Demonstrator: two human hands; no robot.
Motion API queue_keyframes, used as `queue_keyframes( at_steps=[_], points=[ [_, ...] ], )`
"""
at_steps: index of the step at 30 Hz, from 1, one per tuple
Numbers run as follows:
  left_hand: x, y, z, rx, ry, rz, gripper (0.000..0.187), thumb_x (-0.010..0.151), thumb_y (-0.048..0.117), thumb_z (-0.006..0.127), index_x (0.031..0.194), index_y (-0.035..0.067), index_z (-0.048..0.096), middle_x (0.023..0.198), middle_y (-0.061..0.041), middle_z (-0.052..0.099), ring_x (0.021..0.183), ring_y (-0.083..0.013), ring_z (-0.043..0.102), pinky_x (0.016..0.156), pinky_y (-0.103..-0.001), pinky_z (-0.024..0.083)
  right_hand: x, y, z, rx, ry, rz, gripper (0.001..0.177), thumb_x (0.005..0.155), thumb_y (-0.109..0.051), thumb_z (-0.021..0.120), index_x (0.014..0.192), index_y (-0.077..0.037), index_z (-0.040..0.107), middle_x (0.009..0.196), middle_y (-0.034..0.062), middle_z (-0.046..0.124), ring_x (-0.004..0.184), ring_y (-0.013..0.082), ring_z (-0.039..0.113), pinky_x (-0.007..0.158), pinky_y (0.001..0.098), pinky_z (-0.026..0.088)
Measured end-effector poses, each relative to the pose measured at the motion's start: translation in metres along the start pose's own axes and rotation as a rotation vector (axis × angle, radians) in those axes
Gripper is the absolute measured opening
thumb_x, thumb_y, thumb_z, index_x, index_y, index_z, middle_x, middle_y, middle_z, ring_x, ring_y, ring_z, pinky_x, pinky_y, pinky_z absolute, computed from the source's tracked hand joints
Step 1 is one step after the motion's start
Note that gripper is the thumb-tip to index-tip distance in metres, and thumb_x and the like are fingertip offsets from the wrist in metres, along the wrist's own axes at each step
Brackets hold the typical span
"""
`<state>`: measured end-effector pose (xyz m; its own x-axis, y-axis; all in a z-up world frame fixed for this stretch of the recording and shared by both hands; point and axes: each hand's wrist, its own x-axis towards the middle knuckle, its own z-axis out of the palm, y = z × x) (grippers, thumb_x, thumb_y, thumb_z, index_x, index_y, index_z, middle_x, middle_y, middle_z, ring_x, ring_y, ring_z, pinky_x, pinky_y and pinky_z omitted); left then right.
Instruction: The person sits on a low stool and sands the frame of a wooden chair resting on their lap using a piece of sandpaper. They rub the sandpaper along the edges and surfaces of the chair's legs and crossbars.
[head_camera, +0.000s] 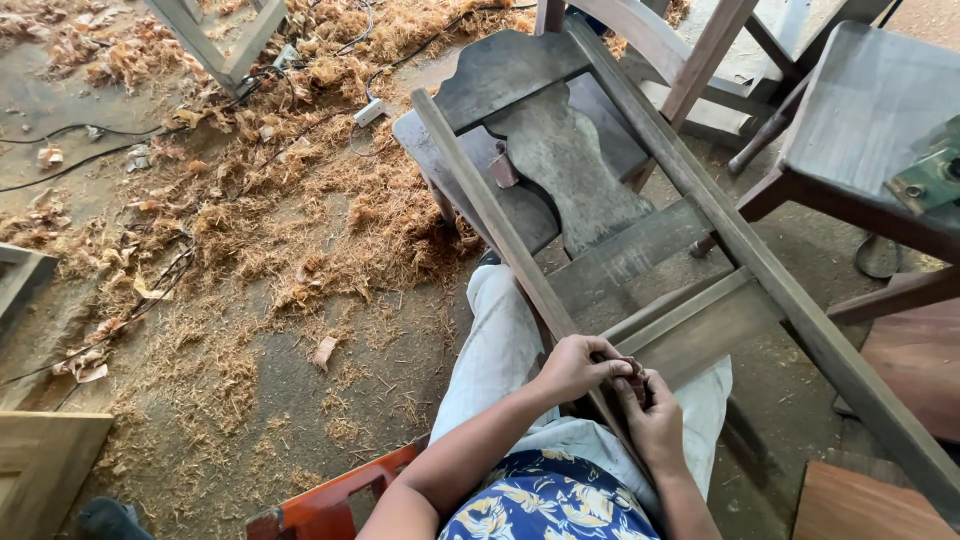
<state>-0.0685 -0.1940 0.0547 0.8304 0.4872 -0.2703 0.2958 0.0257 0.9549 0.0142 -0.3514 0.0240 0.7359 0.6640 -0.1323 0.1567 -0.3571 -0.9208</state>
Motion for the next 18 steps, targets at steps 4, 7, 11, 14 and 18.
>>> queue_keyframes(
  at_steps=[4, 7, 11, 14, 18],
  points=[
    [0.000, 0.005, 0.001, 0.149, -0.043, 0.015, 0.018, 0.083, 0.036, 0.082, 0.087, 0.018, 0.080, 0.086, 0.001, 0.074, 0.078, -0.0096, 0.066, 0.068, -0.026, 0.049, 0.003, 0.013, -0.006, -0.018, -0.018, -0.012, 0.025, 0.092, -0.038, 0.070, 0.094, -0.013, 0.069, 0.081, -0.0003, 0.069, 0.077, 0.0111, 0.059, 0.071, 0.0265, 0.046],
    [0.012, 0.018, -0.008, 0.246, 0.009, 0.229, 0.014, 0.094, 0.025, 0.070, 0.096, 0.011, 0.073, 0.101, -0.010, 0.069, 0.097, -0.0229, 0.060, 0.086, -0.039, 0.051, 0.019, 0.020, -0.024, -0.213, 0.101, -0.143, 0.048, 0.096, -0.050, 0.054, 0.121, -0.010, 0.063, 0.119, 0.0093, 0.072, 0.103, 0.0266, 0.071, 0.084, 0.0351, 0.060],
    [0.080, -0.007, -0.034, 0.532, 0.365, 0.546, 0.027, 0.087, 0.039, 0.076, 0.101, 0.017, 0.073, 0.102, -0.009, 0.066, 0.107, -0.0338, 0.063, 0.095, -0.044, 0.050, 0.061, 0.064, -0.058, -0.497, 0.419, -0.030, 0.021, 0.100, -0.032, 0.072, 0.107, -0.013, 0.066, 0.086, 0.0153, 0.069, 0.088, 0.0416, 0.069, 0.081, 0.0534, 0.054],
    [0.126, -0.006, -0.060, 0.789, 0.644, 0.384, 0.032, 0.083, 0.039, 0.078, 0.108, 0.020, 0.071, 0.121, -0.007, 0.060, 0.131, -0.0335, 0.049, 0.114, -0.048, 0.033, 0.082, 0.089, -0.069, -0.687, 0.517, -0.131, 0.023, 0.093, -0.032, 0.079, 0.095, -0.013, 0.067, 0.090, 0.0087, 0.063, 0.089, 0.0372, 0.069, 0.080, 0.0459, 0.056],
    [0.163, -0.028, -0.065, 1.017, 0.766, 0.171, 0.041, 0.080, 0.043, 0.076, 0.111, 0.019, 0.064, 0.134, -0.011, 0.056, 0.144, -0.0367, 0.038, 0.117, -0.056, 0.026, 0.079, 0.088, -0.046, -0.669, 0.438, -0.091, 0.024, 0.092, -0.031, 0.073, 0.089, -0.012, 0.060, 0.084, 0.0147, 0.058, 0.087, 0.0427, 0.067, 0.078, 0.0521, 0.052]
  ],
)
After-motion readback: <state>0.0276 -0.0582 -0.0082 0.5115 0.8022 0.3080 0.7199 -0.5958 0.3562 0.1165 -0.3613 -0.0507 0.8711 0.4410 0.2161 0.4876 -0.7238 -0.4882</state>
